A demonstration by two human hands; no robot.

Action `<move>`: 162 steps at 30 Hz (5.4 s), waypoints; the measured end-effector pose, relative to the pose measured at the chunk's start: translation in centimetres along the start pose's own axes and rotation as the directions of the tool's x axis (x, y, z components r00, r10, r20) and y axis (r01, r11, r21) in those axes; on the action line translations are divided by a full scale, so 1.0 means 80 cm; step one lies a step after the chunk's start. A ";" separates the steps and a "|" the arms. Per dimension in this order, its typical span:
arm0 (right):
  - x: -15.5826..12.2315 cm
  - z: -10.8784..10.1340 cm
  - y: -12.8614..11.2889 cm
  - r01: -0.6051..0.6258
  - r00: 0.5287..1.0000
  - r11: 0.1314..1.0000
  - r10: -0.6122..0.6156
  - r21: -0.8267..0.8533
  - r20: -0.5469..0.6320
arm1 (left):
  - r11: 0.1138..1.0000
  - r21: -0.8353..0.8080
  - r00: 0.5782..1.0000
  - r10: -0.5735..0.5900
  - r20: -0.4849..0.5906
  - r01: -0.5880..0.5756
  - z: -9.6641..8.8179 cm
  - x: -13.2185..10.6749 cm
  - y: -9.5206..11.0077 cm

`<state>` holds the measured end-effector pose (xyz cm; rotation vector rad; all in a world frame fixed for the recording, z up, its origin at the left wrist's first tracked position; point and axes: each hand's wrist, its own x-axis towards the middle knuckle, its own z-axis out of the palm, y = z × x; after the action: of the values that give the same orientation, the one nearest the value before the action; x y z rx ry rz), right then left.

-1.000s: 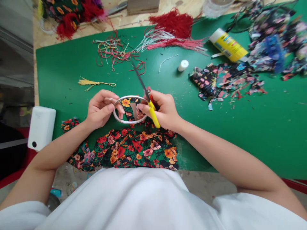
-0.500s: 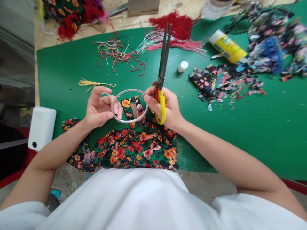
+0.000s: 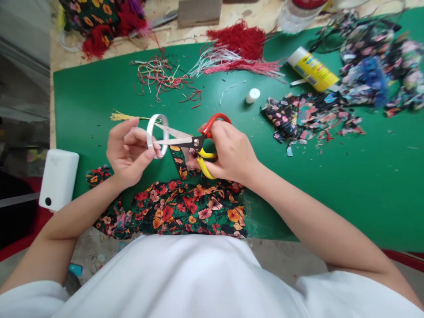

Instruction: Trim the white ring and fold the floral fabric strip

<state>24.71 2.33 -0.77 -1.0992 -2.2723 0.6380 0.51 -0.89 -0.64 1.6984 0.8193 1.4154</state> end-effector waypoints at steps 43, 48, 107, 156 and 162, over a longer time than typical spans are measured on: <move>0.013 -0.023 -0.006 0.203 0.855 0.797 0.138 -0.568 0.499 | 0.983 0.168 0.977 -0.110 0.183 0.079 -0.008 -0.006 0.001; 0.012 -0.021 -0.009 0.190 0.861 0.799 0.144 -0.571 0.487 | 0.957 0.288 0.992 -0.064 0.112 0.029 -0.004 0.000 0.007; 0.007 0.013 -0.005 0.137 0.938 0.984 -0.091 0.114 -0.335 | 0.808 0.560 0.946 -0.011 0.325 -0.183 0.033 0.027 -0.002; 0.016 0.033 -0.009 0.147 0.988 0.982 -0.140 -0.117 0.063 | 0.501 0.834 0.873 -0.273 0.405 -0.230 0.020 0.028 -0.012; 0.015 0.038 -0.013 0.099 0.995 0.990 -0.101 -0.100 -0.014 | 0.509 0.843 0.868 -0.324 0.376 -0.175 0.021 0.029 -0.012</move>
<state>21.56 2.20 -2.10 -1.0252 -2.3480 0.4774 2.58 1.26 -0.47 2.5725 1.4049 0.3469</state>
